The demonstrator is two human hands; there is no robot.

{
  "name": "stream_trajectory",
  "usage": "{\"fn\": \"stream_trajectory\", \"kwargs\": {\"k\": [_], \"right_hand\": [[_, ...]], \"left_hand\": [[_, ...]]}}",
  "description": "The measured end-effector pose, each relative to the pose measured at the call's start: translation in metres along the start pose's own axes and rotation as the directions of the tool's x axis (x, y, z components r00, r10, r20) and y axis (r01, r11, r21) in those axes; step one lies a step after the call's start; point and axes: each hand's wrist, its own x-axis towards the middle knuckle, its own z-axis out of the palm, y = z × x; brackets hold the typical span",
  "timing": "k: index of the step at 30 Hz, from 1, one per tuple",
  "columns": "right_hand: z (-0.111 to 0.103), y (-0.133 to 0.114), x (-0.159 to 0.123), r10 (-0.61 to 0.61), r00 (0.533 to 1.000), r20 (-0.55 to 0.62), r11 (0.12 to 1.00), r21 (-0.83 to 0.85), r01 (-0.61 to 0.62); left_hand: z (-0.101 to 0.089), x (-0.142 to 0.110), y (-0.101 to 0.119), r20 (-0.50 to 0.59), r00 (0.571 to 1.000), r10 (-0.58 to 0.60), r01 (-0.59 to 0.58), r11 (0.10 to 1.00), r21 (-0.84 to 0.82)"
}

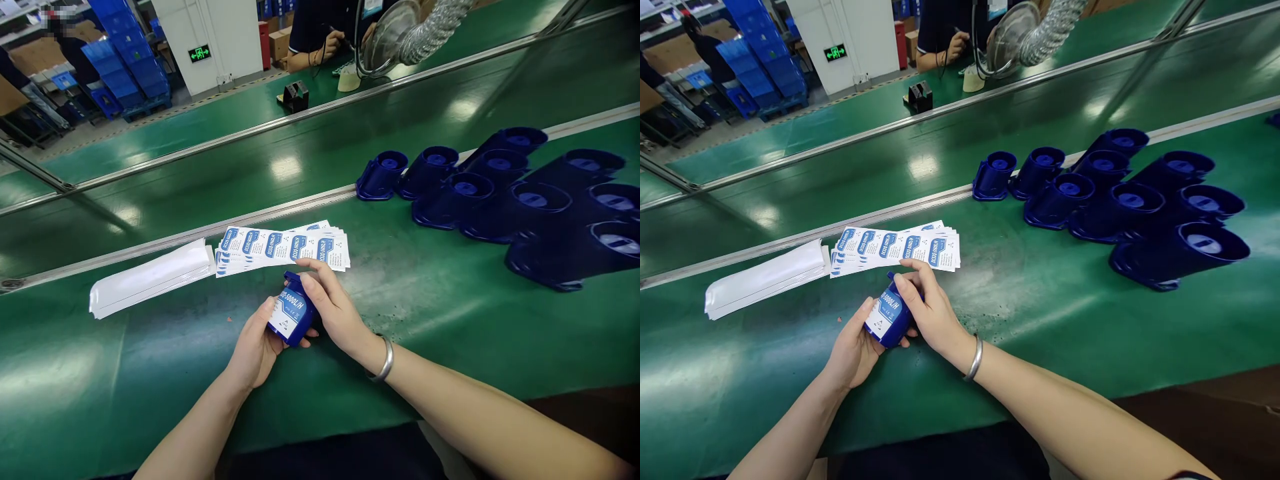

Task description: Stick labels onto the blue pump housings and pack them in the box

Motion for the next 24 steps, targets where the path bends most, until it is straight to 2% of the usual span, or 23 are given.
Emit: {"fn": "stream_trajectory", "kwargs": {"k": [7, 11, 15, 16, 18, 20, 24], "right_hand": [[0.000, -0.001, 0.003, -0.014, 0.999, -0.032, 0.998, -0.062, 0.012], [0.000, -0.001, 0.003, -0.002, 1.000, -0.025, 0.999, -0.052, 0.000], [-0.003, -0.001, 0.004, -0.078, 0.997, -0.015, 0.996, -0.053, 0.077], [-0.004, -0.001, 0.004, -0.088, 0.996, -0.006, 0.995, -0.047, 0.087], [-0.007, 0.000, 0.005, -0.107, 0.994, 0.025, 0.994, -0.030, 0.108], [-0.009, 0.002, 0.005, -0.160, 0.985, 0.070, 0.987, -0.021, 0.162], [-0.011, 0.005, -0.001, -0.323, 0.922, 0.212, 0.940, -0.038, 0.338]], "left_hand": [[-0.004, -0.003, -0.006, -0.052, 0.990, 0.129, -0.111, 0.957, 0.269], [-0.005, -0.003, -0.008, -0.024, 0.980, 0.199, -0.169, 0.886, 0.431], [-0.003, -0.006, -0.006, -0.028, 0.965, 0.261, -0.192, 0.775, 0.603], [-0.003, -0.007, -0.004, -0.016, 0.968, 0.251, -0.191, 0.775, 0.603], [-0.001, -0.007, 0.001, 0.030, 0.981, 0.189, -0.180, 0.857, 0.483], [-0.002, -0.006, 0.006, 0.030, 0.994, 0.108, -0.112, 0.960, 0.256], [-0.007, 0.000, 0.007, -0.134, 0.991, -0.002, -0.005, 0.999, -0.050]]}}
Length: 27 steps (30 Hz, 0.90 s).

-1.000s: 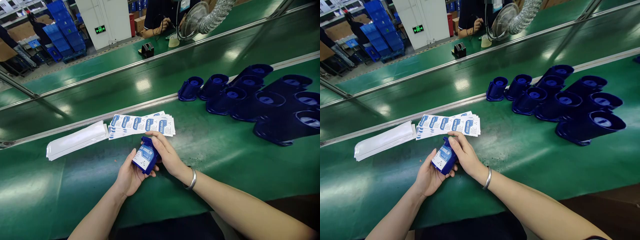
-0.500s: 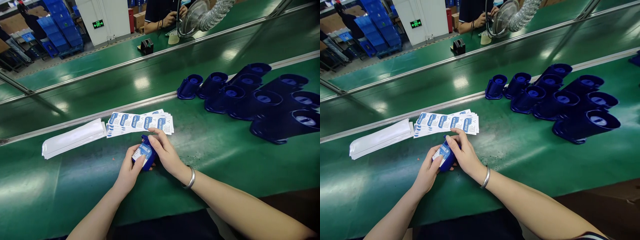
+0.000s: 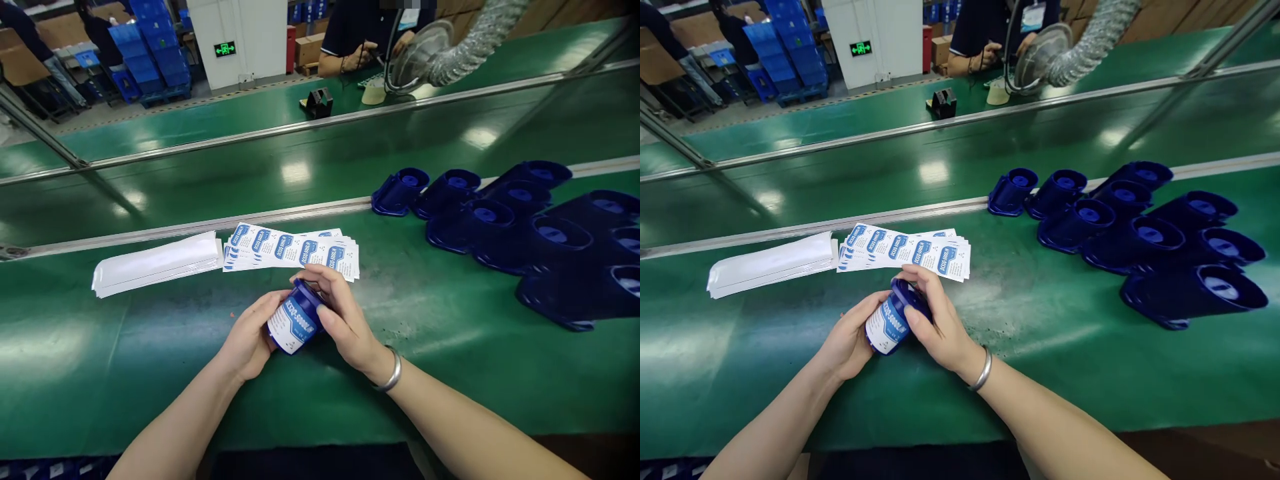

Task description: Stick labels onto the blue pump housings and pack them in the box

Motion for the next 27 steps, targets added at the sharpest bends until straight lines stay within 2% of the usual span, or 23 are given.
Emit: {"fn": "stream_trajectory", "kwargs": {"k": [3, 8, 13, 15, 19, 22, 24, 25, 27], "right_hand": [[0.000, 0.000, -0.004, -0.091, 0.993, 0.076, 0.995, -0.039, 0.094], [-0.002, 0.003, -0.005, -0.084, 0.988, 0.132, 0.991, -0.089, 0.096], [-0.001, 0.005, -0.006, -0.100, 0.990, 0.098, 0.988, -0.107, 0.111], [0.001, 0.004, -0.007, -0.095, 0.993, 0.063, 0.985, -0.136, 0.103], [0.003, 0.004, -0.007, -0.050, 0.999, -0.003, 0.987, -0.156, 0.049], [0.003, 0.005, -0.005, -0.098, 0.995, -0.013, 0.982, -0.163, 0.095], [0.002, 0.004, -0.005, -0.126, 0.992, -0.009, 0.976, -0.178, 0.123], [0.002, 0.004, -0.005, -0.137, 0.991, -0.005, 0.973, -0.187, 0.133], [0.003, 0.003, -0.005, -0.171, 0.985, 0.024, 0.963, -0.207, 0.172]], "left_hand": [[-0.003, 0.002, -0.003, 0.023, 0.999, -0.026, 0.028, 0.995, -0.100], [-0.002, 0.000, -0.005, 0.037, 0.999, 0.001, 0.005, 0.991, -0.136], [0.001, -0.003, -0.008, 0.035, 0.996, 0.081, -0.077, 0.990, -0.115], [0.003, -0.006, -0.009, 0.049, 0.989, 0.141, -0.139, 0.990, -0.035], [0.007, -0.010, -0.012, 0.088, 0.972, 0.217, -0.233, 0.938, 0.257], [0.007, -0.012, -0.011, 0.099, 0.920, 0.380, -0.381, 0.802, 0.461], [0.005, -0.012, -0.010, 0.125, 0.884, 0.451, -0.445, 0.727, 0.523], [0.004, -0.012, -0.008, 0.136, 0.892, 0.432, -0.438, 0.747, 0.499], [0.001, -0.010, -0.005, 0.139, 0.935, 0.327, -0.355, 0.872, 0.338]]}}
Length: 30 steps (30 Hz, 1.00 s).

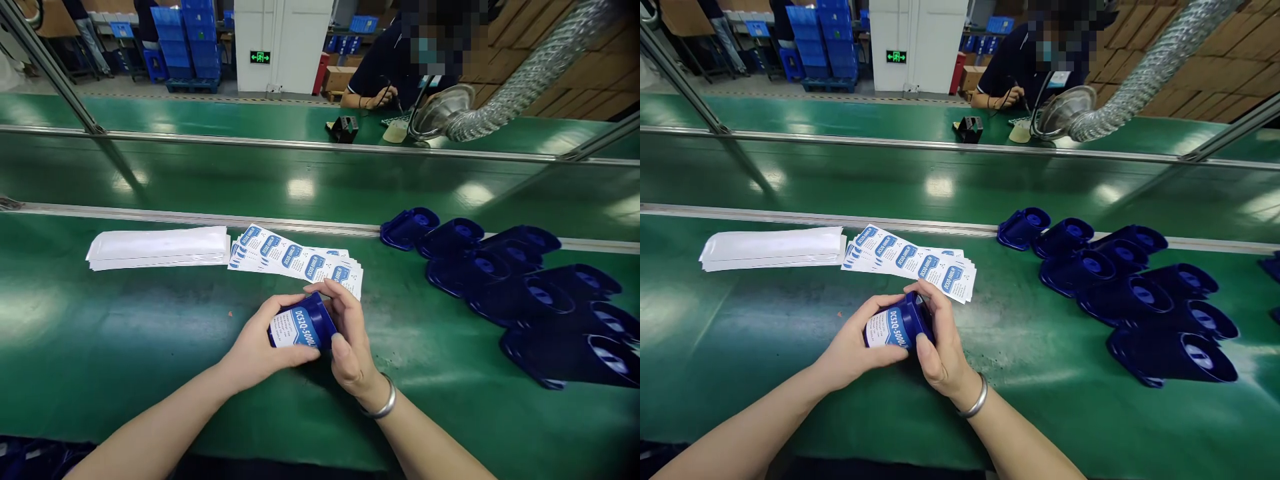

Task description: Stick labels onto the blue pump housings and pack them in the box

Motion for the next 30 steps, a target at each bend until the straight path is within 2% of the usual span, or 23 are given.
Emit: {"fn": "stream_trajectory", "kwargs": {"k": [2, 4, 7, 9, 14, 19, 24, 30], "right_hand": [[0.001, -0.001, -0.001, -0.074, 0.996, 0.043, 0.997, -0.016, 0.075], [0.003, -0.002, -0.001, -0.150, 0.985, 0.087, 0.988, -0.021, 0.153], [0.006, -0.001, -0.003, -0.185, 0.977, 0.105, 0.982, -0.024, 0.189], [0.007, 0.000, -0.004, -0.171, 0.980, 0.100, 0.984, -0.031, 0.175], [0.007, -0.001, -0.006, -0.128, 0.988, 0.086, 0.988, -0.071, 0.134], [0.010, -0.004, -0.008, -0.026, 0.999, 0.047, 0.998, -0.059, 0.029], [0.013, -0.006, -0.012, 0.062, 0.998, 0.007, 0.996, -0.060, -0.061], [0.013, -0.007, -0.014, 0.140, 0.989, -0.040, 0.990, -0.027, -0.141]], "left_hand": [[-0.002, 0.003, 0.001, 0.019, 0.993, -0.112, 0.114, 0.964, -0.239], [-0.003, 0.007, 0.002, 0.014, 0.981, -0.195, 0.187, 0.912, -0.365], [-0.003, 0.008, 0.002, 0.009, 0.966, -0.258, 0.242, 0.890, -0.387], [-0.001, 0.007, 0.002, -0.010, 0.967, -0.253, 0.230, 0.897, -0.377], [0.004, 0.003, -0.002, -0.062, 0.990, -0.129, 0.108, 0.957, -0.271], [0.006, 0.001, -0.009, -0.098, 0.995, 0.001, -0.011, 0.995, -0.099], [0.004, 0.002, -0.011, -0.097, 0.994, 0.041, -0.039, 0.999, 0.016], [0.007, 0.002, -0.012, -0.123, 0.972, 0.199, -0.163, 0.952, 0.259]]}}
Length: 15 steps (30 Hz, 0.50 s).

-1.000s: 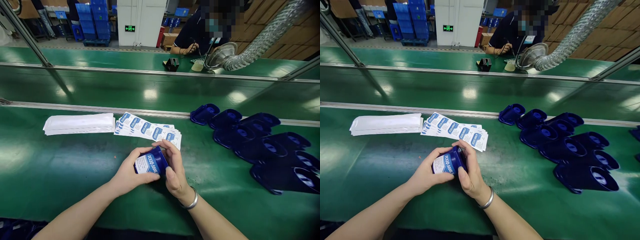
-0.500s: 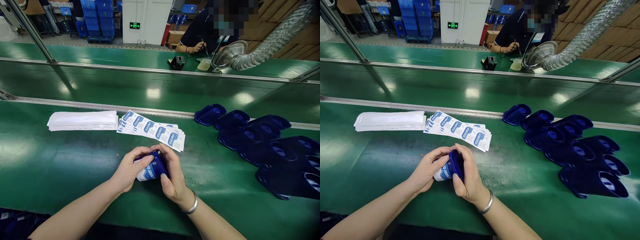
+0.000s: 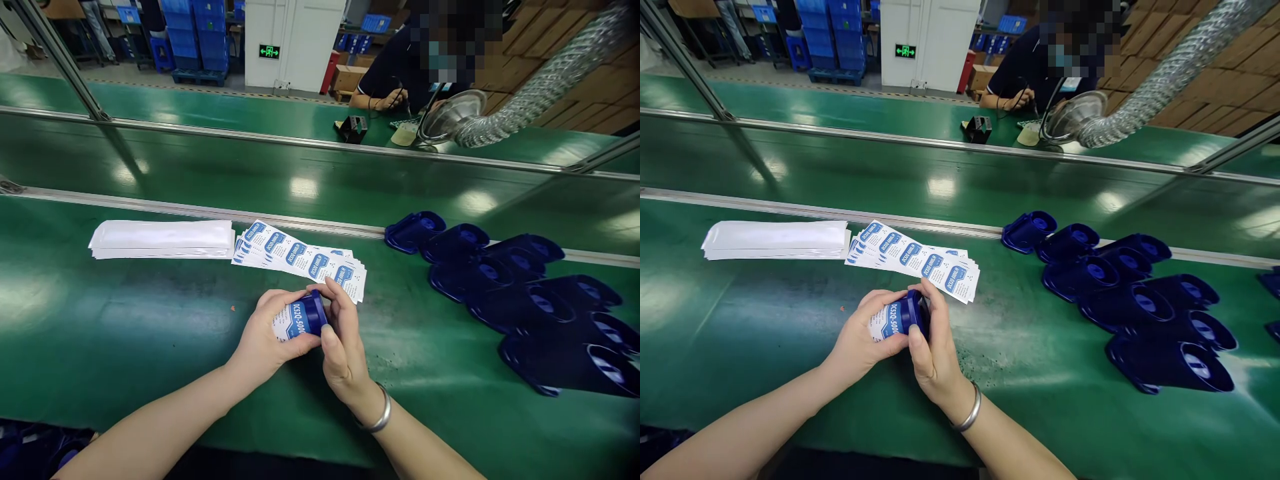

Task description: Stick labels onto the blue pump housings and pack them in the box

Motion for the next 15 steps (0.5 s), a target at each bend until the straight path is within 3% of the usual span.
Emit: {"fn": "stream_trajectory", "kwargs": {"k": [4, 9, 15], "right_hand": [[0.001, 0.004, 0.002, 0.021, 0.999, -0.030, 1.000, 0.015, -0.021], [0.000, 0.007, 0.005, 0.101, 0.994, -0.049, 0.993, 0.068, -0.097], [-0.003, 0.008, 0.005, 0.118, 0.992, -0.041, 0.990, 0.085, -0.114]], "left_hand": [[0.002, -0.001, -0.005, -0.012, 0.997, 0.076, -0.074, 0.992, 0.104], [-0.004, 0.004, -0.007, 0.041, 0.997, 0.067, -0.073, 0.980, 0.183], [-0.008, 0.007, -0.001, 0.155, 0.968, -0.196, 0.208, 0.976, -0.066]]}}
